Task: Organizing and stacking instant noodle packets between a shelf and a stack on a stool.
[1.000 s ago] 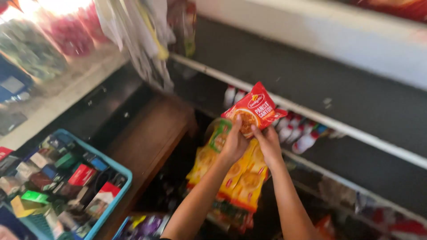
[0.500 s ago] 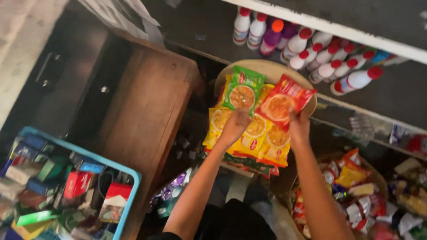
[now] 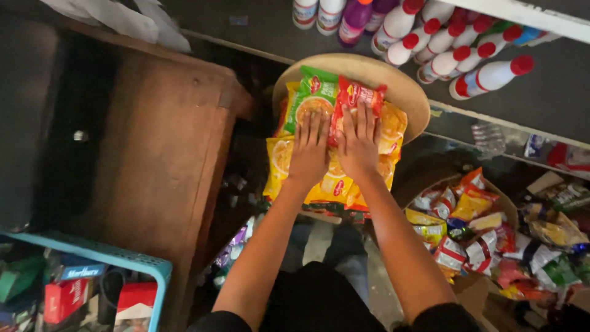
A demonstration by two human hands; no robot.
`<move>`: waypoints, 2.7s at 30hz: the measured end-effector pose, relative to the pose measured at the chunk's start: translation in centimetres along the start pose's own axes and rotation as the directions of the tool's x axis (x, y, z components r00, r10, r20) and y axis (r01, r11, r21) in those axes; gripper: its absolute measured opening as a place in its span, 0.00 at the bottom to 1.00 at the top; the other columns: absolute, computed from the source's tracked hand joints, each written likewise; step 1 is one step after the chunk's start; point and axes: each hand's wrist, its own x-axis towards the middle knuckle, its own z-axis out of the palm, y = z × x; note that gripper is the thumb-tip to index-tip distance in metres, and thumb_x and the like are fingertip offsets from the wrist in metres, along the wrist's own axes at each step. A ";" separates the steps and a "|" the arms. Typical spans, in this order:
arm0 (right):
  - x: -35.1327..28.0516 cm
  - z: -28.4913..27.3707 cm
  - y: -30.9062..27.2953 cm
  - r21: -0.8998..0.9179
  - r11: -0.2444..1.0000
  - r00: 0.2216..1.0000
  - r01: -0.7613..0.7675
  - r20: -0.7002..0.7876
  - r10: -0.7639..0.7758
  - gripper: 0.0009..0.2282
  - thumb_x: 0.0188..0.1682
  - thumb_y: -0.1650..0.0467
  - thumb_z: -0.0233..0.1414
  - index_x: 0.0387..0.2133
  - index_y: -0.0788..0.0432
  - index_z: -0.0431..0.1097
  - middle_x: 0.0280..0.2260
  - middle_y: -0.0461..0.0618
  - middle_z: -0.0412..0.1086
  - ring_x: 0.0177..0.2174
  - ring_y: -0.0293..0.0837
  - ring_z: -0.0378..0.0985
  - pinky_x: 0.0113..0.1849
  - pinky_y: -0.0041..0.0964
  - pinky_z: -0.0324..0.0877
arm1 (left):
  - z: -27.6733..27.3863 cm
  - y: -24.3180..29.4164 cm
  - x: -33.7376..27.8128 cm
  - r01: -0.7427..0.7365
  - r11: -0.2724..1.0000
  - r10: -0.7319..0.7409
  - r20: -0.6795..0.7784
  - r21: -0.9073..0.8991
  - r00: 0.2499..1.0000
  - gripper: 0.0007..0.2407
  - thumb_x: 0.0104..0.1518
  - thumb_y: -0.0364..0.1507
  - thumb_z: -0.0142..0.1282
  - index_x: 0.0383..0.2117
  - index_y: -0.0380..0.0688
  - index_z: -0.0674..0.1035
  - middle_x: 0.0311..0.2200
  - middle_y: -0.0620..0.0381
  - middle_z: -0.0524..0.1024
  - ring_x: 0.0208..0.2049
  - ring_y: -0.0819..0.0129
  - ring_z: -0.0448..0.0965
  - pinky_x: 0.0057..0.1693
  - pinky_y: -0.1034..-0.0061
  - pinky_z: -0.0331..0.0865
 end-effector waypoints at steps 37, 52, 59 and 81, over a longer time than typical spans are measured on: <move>0.5 -40.0 1.6 0.056 0.919 0.740 0.391 -0.612 -0.278 0.22 0.50 0.77 0.51 0.60 0.62 0.61 0.66 0.63 0.53 0.65 0.67 0.55 0.64 0.60 0.51 | -22.0 32.2 7.1 -0.432 0.896 0.289 -0.608 -0.100 0.739 0.26 0.62 0.24 0.49 0.68 0.34 0.59 0.70 0.34 0.51 0.71 0.36 0.53 0.72 0.54 0.55; 13.1 -61.2 9.0 -0.184 0.944 0.700 0.275 -0.634 -0.327 0.20 0.53 0.67 0.50 0.59 0.56 0.66 0.58 0.65 0.63 0.58 0.66 0.62 0.58 0.62 0.52 | -37.5 40.5 28.2 -0.161 0.986 0.146 -0.642 0.036 0.752 0.38 0.56 0.43 0.59 0.69 0.40 0.51 0.60 0.40 0.67 0.62 0.42 0.65 0.64 0.36 0.52; 13.5 -60.0 8.5 -0.404 0.915 0.663 0.014 -0.681 -0.311 0.17 0.57 0.59 0.42 0.56 0.40 0.71 0.56 0.47 0.71 0.56 0.53 0.67 0.57 0.57 0.52 | -39.1 40.1 31.4 0.139 0.987 -0.158 -0.318 -0.082 0.935 0.56 0.41 0.59 0.63 0.72 0.44 0.43 0.58 0.49 0.73 0.64 0.32 0.57 0.65 0.40 0.41; 13.4 -58.3 8.9 -0.195 0.973 0.729 -0.124 -0.683 -0.044 0.29 0.57 0.59 0.47 0.70 0.56 0.54 0.56 0.58 0.69 0.58 0.55 0.66 0.61 0.53 0.45 | -36.5 33.6 32.9 -0.592 0.270 0.093 -0.592 -0.759 0.801 0.19 0.61 0.35 0.65 0.53 0.40 0.74 0.45 0.54 0.80 0.47 0.68 0.77 0.58 0.67 0.70</move>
